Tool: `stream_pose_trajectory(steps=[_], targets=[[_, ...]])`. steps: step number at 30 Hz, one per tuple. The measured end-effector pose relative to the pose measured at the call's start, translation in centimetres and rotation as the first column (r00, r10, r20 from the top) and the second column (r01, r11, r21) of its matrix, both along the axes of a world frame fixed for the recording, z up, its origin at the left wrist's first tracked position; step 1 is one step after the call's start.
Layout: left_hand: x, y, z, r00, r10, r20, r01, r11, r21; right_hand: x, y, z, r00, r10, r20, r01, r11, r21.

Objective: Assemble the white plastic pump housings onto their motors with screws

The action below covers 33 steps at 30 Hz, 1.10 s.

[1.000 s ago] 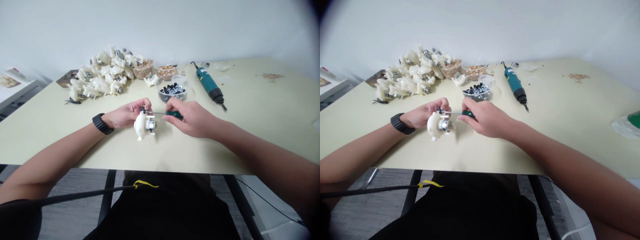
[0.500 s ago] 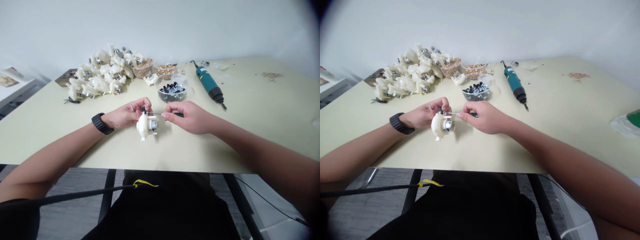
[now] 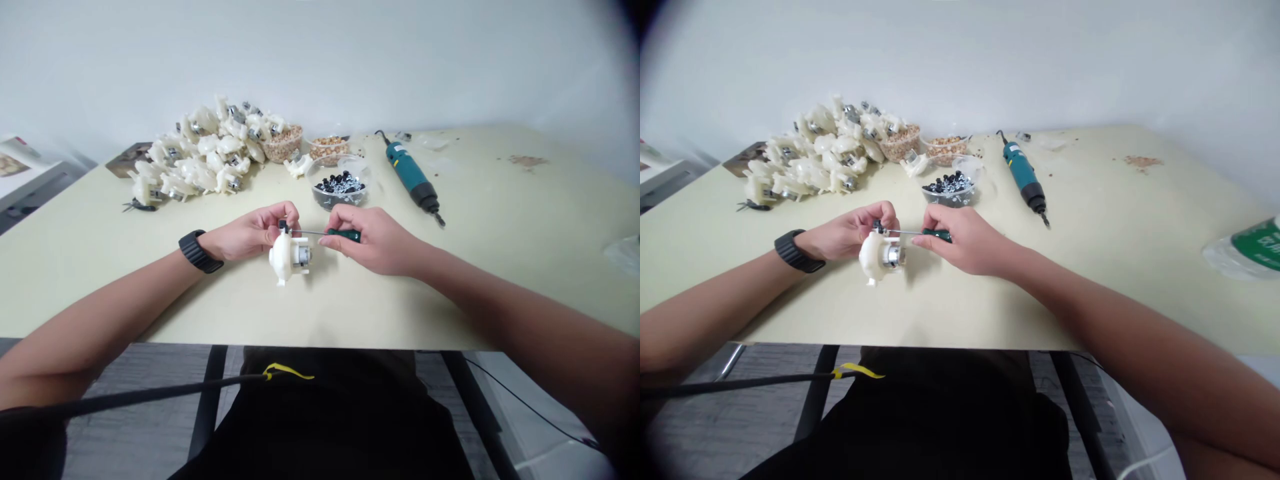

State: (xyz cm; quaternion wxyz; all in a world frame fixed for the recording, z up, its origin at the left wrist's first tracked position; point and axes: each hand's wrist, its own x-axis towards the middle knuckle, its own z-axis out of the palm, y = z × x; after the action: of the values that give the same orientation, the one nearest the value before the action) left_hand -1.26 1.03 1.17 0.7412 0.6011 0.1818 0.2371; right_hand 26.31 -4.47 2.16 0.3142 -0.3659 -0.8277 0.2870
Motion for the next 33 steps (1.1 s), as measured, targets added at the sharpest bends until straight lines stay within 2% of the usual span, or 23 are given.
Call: stream_pose_trajectory(steps=[12,19,22,24,28,30,33], targets=[[0.12,0.16,-0.41,1.000,0.024,0.016,-0.024,1.000,-0.016,0.00,-0.09,-0.18,1.000,-0.028,-0.011,0.028,1.000,0.007],[0.04,0.29,-0.50,1.000,0.009,0.010,-0.009,1.000,-0.010,-0.12,-0.55,-0.28,0.999,-0.033,0.040,0.028,0.992,0.125],[-0.08,0.39,-0.48,1.000,-0.003,0.003,0.003,1.000,-0.004,-0.30,-0.70,-0.22,0.999,-0.035,0.007,0.035,0.999,0.037],[-0.17,0.44,-0.37,1.000,-0.011,-0.009,0.011,1.000,0.017,-0.45,-0.65,-0.18,0.998,-0.031,-0.053,0.025,0.994,-0.107],[-0.25,0.48,-0.08,0.998,0.016,-0.057,-0.011,0.997,0.081,-0.65,-0.50,-0.17,0.992,-0.035,-0.122,-0.020,0.907,-0.421],[-0.20,0.50,-0.04,0.998,0.027,-0.054,-0.022,0.996,0.087,-0.71,-0.52,-0.12,0.992,-0.054,-0.114,-0.005,0.888,-0.459],[-0.05,0.51,-0.16,1.000,0.031,-0.005,-0.031,0.998,0.048,-0.71,-0.59,-0.06,0.991,-0.079,-0.107,0.035,0.930,-0.365]])
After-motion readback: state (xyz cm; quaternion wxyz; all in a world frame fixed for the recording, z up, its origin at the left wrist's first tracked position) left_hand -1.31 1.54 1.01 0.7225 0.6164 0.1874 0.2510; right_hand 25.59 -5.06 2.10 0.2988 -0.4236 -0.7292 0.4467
